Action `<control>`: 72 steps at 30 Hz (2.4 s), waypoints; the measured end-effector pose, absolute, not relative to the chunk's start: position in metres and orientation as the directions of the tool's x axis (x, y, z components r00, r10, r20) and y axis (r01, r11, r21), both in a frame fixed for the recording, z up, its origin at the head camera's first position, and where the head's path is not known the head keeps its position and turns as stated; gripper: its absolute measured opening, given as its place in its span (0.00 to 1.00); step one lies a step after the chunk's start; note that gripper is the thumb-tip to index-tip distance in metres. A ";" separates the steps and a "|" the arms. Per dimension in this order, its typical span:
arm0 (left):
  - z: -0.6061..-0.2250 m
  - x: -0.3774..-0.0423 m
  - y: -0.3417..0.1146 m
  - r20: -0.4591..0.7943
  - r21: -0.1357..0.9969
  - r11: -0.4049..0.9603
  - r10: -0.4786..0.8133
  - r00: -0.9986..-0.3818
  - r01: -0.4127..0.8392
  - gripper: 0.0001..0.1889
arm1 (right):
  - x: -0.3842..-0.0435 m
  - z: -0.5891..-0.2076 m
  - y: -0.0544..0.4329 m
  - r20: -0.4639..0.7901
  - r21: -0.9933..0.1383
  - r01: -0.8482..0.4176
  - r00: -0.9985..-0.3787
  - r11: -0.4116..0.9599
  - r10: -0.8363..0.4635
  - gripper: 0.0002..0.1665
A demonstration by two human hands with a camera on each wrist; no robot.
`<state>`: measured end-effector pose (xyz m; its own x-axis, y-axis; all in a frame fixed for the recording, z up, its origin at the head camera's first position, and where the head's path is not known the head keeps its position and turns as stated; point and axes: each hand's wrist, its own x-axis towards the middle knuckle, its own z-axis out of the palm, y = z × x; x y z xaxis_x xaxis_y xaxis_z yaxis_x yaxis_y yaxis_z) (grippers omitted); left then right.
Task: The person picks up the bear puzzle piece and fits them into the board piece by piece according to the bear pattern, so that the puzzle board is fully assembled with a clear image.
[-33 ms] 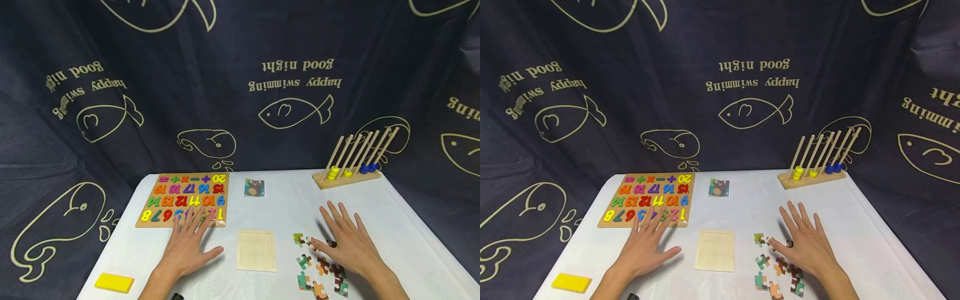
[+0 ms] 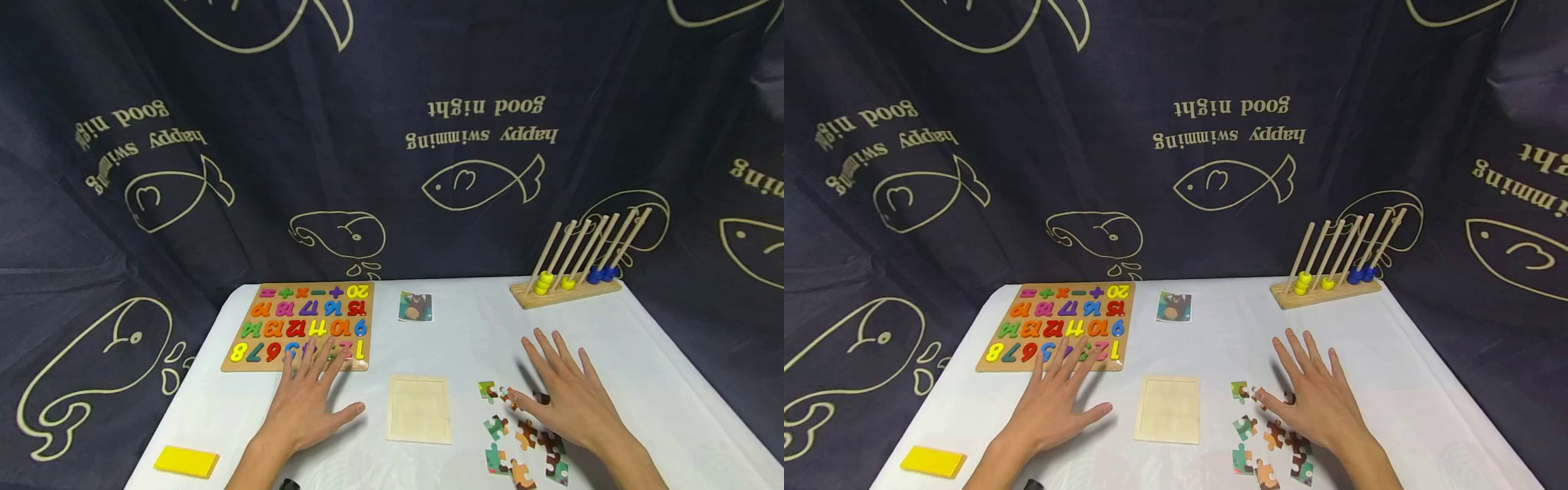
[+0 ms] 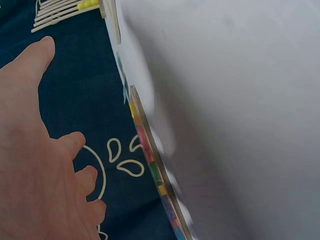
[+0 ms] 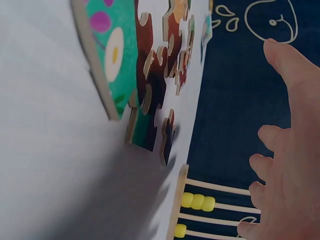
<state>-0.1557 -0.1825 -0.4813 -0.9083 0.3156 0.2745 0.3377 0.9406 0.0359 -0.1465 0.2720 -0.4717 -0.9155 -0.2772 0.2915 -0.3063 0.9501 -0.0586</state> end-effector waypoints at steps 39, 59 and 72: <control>-0.484 -0.177 -0.132 0.136 0.876 0.369 0.432 -0.892 0.312 0.31 | -0.193 -0.454 0.242 0.200 -0.644 -0.396 -0.913 0.654 -0.356 0.19; -0.507 -0.176 -0.122 0.088 0.512 0.632 0.635 -0.768 0.581 0.59 | -0.195 -0.469 0.236 -0.094 -0.578 -0.344 -0.873 0.740 -0.479 0.23; -0.508 -0.178 -0.123 0.118 0.485 0.621 0.652 -0.749 0.616 0.58 | -0.197 -0.474 0.231 -0.049 -0.527 -0.366 -0.887 0.767 -0.458 0.22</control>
<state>-0.1782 -0.1230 -0.5075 -0.7492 0.6517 0.1183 0.6164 0.6206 0.4846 -0.1968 0.2306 -0.4742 -0.8874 -0.4583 -0.0495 -0.3665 0.7665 -0.5274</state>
